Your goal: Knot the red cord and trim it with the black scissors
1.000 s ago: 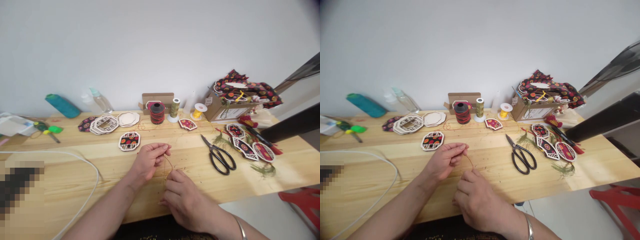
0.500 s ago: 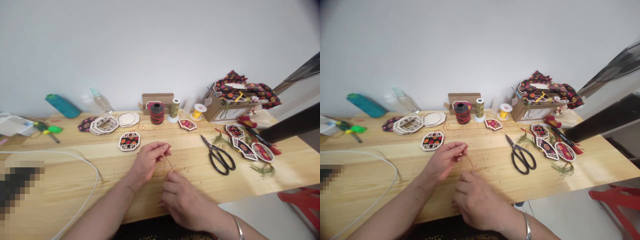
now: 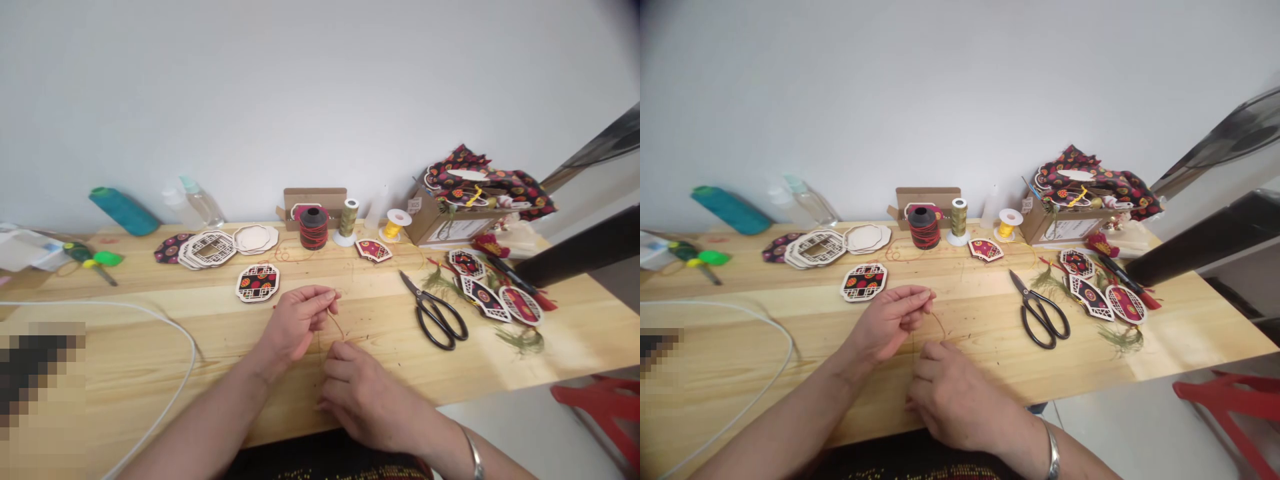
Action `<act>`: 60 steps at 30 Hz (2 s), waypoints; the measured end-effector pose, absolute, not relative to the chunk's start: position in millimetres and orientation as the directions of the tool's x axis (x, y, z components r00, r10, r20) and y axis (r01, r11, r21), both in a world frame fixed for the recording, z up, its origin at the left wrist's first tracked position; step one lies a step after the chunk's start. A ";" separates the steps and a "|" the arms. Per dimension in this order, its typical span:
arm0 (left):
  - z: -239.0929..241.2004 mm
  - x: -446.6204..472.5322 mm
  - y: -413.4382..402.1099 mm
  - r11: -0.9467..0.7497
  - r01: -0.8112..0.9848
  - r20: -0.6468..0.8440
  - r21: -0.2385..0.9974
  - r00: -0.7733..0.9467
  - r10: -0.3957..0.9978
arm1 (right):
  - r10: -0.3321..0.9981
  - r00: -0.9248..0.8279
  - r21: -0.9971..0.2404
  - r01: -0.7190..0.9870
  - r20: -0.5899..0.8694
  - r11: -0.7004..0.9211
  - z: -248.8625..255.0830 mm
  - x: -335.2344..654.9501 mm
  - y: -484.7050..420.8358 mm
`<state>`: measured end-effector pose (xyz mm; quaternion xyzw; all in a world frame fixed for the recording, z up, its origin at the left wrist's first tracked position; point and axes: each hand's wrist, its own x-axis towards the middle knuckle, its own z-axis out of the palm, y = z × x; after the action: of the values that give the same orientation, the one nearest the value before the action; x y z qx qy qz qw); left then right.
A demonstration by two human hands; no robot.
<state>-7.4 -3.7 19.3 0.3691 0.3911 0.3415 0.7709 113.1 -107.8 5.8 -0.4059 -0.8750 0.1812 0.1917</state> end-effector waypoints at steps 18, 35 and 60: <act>18.6 -6.2 -2.1 0.500 -0.200 -0.397 0.843 0.397 0.828 | 0.975 0.212 0.117 0.969 0.067 -0.219 -15.2 254.2 -125.7; 14.6 -10.6 -14.7 0.416 -0.143 -0.348 0.898 0.349 0.870 | 0.995 0.095 -0.786 0.616 0.006 -0.054 31.5 194.4 -117.5; 13.6 -18.4 -20.6 0.026 0.118 -0.072 0.993 0.400 0.914 | 0.989 -0.012 -0.686 0.722 -0.147 -0.093 31.3 152.9 -97.5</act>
<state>-18.4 -20.6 13.6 0.6064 0.4255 0.3452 0.5763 152.9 -97.5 31.3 -0.6697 -0.6387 0.3130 0.2133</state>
